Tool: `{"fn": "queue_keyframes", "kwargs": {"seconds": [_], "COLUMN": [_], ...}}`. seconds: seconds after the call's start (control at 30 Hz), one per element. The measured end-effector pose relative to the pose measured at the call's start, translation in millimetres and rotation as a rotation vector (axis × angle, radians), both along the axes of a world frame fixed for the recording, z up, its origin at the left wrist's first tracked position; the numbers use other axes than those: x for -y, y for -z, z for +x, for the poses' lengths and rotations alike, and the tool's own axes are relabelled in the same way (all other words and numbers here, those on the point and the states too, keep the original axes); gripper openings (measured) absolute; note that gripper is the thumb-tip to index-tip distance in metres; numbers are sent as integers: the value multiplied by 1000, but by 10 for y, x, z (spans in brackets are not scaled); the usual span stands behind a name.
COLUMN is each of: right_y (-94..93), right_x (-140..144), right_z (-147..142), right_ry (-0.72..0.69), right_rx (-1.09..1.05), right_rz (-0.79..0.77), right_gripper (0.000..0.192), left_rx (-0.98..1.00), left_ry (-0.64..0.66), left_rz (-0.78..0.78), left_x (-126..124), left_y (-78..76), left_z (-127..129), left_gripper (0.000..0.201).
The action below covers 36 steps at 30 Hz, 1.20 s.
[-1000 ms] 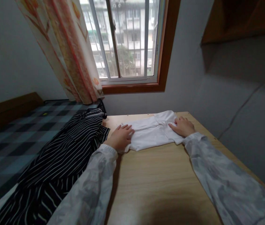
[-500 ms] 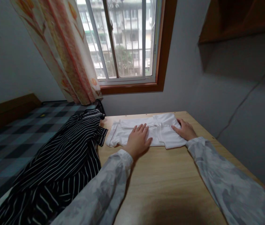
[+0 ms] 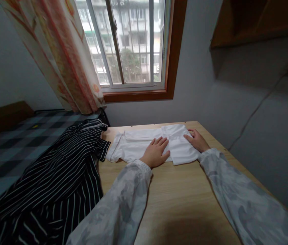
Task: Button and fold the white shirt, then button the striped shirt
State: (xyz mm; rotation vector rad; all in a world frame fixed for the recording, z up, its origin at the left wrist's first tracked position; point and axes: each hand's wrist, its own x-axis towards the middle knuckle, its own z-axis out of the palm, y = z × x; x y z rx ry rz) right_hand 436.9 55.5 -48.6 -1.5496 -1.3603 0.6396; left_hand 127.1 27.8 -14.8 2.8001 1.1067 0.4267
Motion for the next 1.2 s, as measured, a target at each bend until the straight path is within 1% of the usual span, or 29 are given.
{"fn": "queue_keyframes", "kwargs": {"seconds": [0.1, 0.2, 0.3, 0.37, 0.5, 0.67, 0.77, 0.9, 1.07, 1.2], "right_y": [29, 65, 63, 40, -16, -121, -233, -339, -329, -318], "right_x": [-14, -22, -11, 5, 27, 20, 9, -20, -57, -54], "right_z": [5, 6, 0, -5, -8, 11, 40, 96, 153, 151], "right_ry": [-37, -84, -111, -121, -115, -101, -97, -99, -82, -55], "right_rx": [-63, -97, -112, -133, -179, -239, -247, -216, -186, -221], "right_rz": [6, 49, 91, 98, 104, 80, 80, 134, 141, 59], "right_gripper": [64, 68, 72, 73, 76, 78, 75, 69, 67, 64], "left_rx": [27, 56, 34, 5, -3, -12, -20, 5, 17, -9], "left_ry": [-11, -56, -123, -143, -139, -137, -126, -93, -82, -77], "left_rz": [7, 11, -5, -23, -33, -40, -41, -34, -21, -23], "left_x": [46, 73, 71, 59, 39, 59, 92, 126, 114, 92], "left_y": [-25, -53, -46, -27, -5, -30, -46, -57, -36, -5], "left_z": [-12, 3, 24, 34, 37, 36, 53, 81, 84, 71], "left_gripper": [65, 72, 81, 81, 81, 82, 84, 81, 77, 79]}}
